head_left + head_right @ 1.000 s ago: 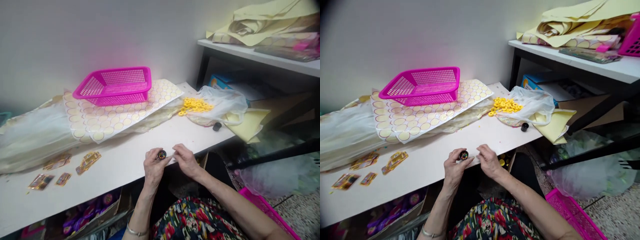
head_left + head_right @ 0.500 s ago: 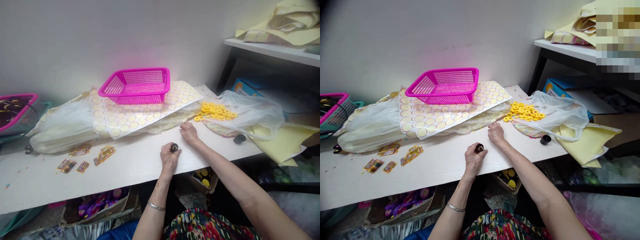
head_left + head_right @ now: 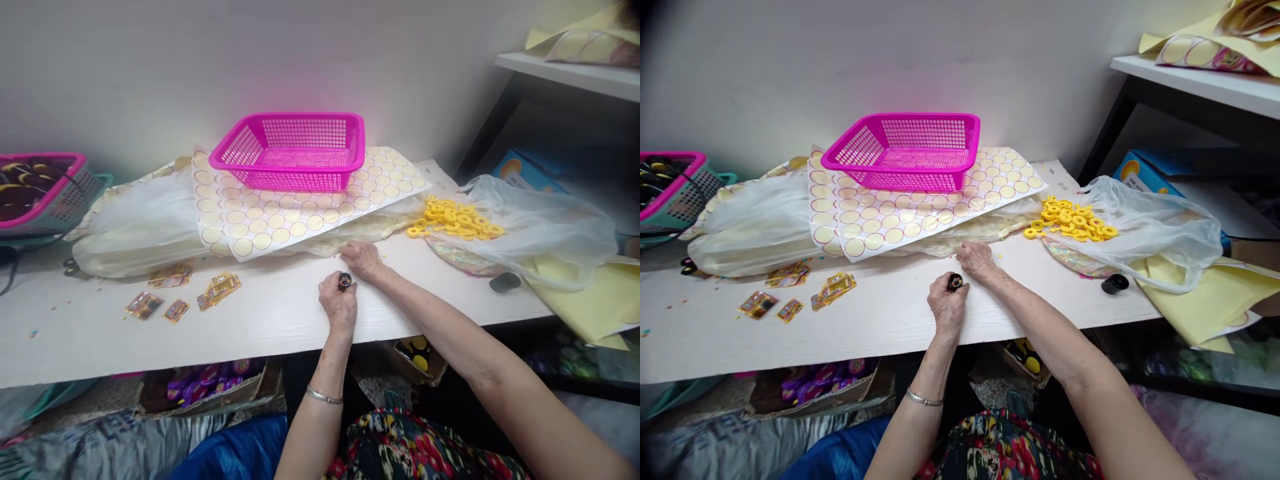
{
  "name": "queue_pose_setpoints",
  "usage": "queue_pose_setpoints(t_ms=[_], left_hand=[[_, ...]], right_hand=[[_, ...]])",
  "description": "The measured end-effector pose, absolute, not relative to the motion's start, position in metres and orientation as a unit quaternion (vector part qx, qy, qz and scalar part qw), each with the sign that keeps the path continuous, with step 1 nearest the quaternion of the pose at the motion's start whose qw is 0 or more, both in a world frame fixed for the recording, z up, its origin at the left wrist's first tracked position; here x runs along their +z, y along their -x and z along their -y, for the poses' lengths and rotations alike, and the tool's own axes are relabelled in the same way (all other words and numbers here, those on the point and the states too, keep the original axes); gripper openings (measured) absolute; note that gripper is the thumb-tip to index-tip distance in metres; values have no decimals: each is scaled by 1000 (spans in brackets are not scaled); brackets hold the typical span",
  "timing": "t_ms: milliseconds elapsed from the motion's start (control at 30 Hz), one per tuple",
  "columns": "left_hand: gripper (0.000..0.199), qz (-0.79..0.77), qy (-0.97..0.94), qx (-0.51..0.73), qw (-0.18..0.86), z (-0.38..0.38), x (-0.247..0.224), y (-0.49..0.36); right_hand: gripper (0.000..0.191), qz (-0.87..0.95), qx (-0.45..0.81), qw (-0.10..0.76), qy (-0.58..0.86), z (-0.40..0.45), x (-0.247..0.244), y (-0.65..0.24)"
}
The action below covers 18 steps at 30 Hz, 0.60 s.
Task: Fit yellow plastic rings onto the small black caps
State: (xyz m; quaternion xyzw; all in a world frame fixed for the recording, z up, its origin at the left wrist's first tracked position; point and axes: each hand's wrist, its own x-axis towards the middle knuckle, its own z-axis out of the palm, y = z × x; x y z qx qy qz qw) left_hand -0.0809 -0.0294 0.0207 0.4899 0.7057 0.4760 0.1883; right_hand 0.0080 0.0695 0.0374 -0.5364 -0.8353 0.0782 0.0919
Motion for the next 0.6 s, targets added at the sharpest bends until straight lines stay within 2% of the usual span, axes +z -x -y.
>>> queue_pose_setpoints(t_ms=[167,267,367,467,600], left_hand=[[25,-711,-499,455,199,30,25,79],[24,-715,-494,449,207,30,26,78],[25,-721,-484,445,220,29,25,78],[24,-722,-481,442,227,29,24,78],[21,-719,-483,444,228,30,25,79]], right_hand=[[25,826,103,114,543,-68,44,-4],[20,802,192,205,527,-57,55,-12],[17,789,306,301,439,-41,64,-23],[16,801,358,299,375,-28,65,-30],[16,804,377,279,365,-25,65,-31]])
